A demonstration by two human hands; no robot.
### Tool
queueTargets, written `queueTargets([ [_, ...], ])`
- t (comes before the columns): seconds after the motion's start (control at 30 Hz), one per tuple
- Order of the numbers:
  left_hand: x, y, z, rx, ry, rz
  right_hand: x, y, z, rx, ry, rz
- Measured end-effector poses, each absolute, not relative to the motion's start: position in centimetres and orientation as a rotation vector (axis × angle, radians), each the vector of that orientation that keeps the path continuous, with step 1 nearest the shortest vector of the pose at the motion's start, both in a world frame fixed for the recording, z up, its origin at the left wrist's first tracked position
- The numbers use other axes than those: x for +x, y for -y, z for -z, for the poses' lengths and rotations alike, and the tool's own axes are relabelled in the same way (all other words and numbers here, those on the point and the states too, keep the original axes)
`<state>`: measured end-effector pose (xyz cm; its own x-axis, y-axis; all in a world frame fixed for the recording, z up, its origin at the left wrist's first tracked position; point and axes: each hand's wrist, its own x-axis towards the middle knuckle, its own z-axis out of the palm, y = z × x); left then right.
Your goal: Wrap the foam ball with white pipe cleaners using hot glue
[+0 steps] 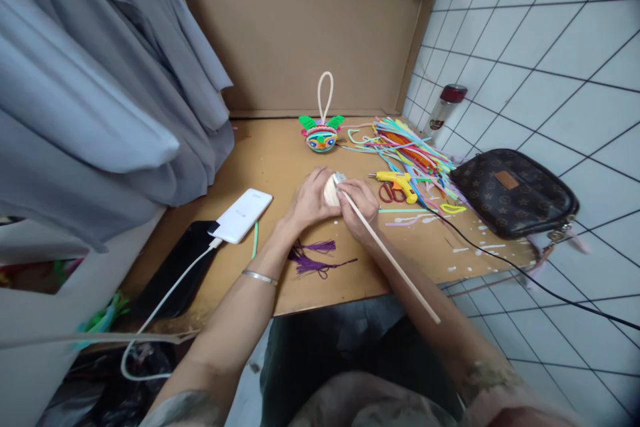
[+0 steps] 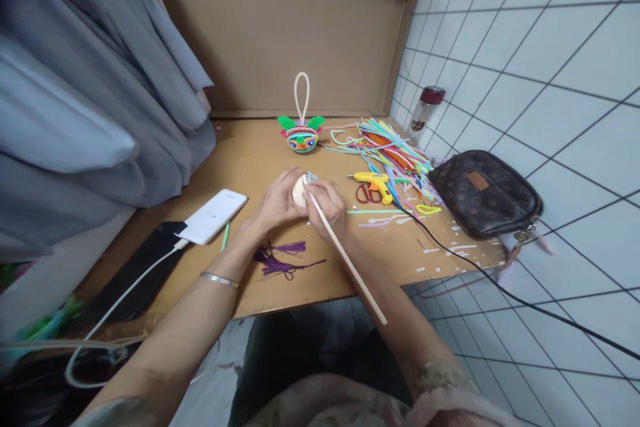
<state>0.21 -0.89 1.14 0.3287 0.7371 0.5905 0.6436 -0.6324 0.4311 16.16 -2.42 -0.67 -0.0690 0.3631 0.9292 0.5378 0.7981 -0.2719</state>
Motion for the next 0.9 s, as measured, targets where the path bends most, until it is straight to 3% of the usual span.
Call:
queueTargets([
  [0.9, 0.07, 0.75, -1.02, 2.437, -1.151, -1.24, 16.04, 2.07, 1.0, -0.679, 1.723, 0.212],
])
